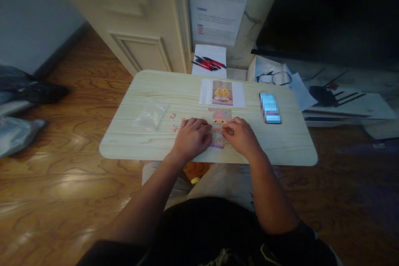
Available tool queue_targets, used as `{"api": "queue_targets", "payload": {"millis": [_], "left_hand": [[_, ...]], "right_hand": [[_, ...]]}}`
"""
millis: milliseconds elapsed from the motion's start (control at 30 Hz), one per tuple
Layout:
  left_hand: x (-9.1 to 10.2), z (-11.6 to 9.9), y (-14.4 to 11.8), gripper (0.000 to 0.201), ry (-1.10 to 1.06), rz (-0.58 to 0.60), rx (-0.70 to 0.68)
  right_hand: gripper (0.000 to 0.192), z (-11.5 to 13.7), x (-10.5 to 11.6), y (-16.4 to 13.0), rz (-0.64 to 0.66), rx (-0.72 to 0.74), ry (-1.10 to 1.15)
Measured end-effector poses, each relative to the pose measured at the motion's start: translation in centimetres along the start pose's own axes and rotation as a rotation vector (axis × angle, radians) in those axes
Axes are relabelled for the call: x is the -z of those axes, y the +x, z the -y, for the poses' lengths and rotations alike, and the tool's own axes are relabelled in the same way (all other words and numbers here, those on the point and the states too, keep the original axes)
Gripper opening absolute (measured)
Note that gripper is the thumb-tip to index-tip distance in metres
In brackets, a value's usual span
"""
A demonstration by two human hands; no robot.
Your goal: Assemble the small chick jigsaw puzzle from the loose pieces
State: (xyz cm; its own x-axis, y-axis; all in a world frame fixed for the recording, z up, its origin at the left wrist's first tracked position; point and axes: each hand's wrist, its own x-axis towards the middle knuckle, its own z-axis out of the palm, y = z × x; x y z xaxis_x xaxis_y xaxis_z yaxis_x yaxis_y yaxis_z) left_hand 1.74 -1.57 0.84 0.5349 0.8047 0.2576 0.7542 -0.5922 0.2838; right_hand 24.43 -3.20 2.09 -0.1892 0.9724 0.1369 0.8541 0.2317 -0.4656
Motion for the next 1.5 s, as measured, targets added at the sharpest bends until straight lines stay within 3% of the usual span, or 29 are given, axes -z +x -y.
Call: {"api": "queue_targets", "payload": {"millis": [133,300,800,1100,1267,1500], "left_hand": [[0.1,-0.1,1.0,0.023,0.011,0.015,0.043],[0.2,-0.1,1.4,0.018,0.004,0.027,0.052],[0.2,-0.1,1.4,0.019,-0.005,0.054,0.055],[-0.2,-0.5,1.8,0.023,0.016,0.059,0.033],[0.1,-0.7,1.8,0.022,0.000,0.038,0.028],[0.0,-1.2,1.0,0.030,-0.093,0.130,-0.229]], "right_hand": [[0.018,0.6,0.1,0.5,0.063,-0.013,-0.071],[0.012,0.6,0.2,1.1,0.122,-0.011,-0.079],[0.005,0.2,0.3,1.8,0.161,0.080,-0.078],[0.009,-0.6,0.4,1.8,0.106,0.090,-0.038],[0.011,-1.6,0.3,1.3,-0.044,-0.023,0.061],[0.019,-2.7,-0.1,0.2,-0.128,-0.145,0.043]]}}
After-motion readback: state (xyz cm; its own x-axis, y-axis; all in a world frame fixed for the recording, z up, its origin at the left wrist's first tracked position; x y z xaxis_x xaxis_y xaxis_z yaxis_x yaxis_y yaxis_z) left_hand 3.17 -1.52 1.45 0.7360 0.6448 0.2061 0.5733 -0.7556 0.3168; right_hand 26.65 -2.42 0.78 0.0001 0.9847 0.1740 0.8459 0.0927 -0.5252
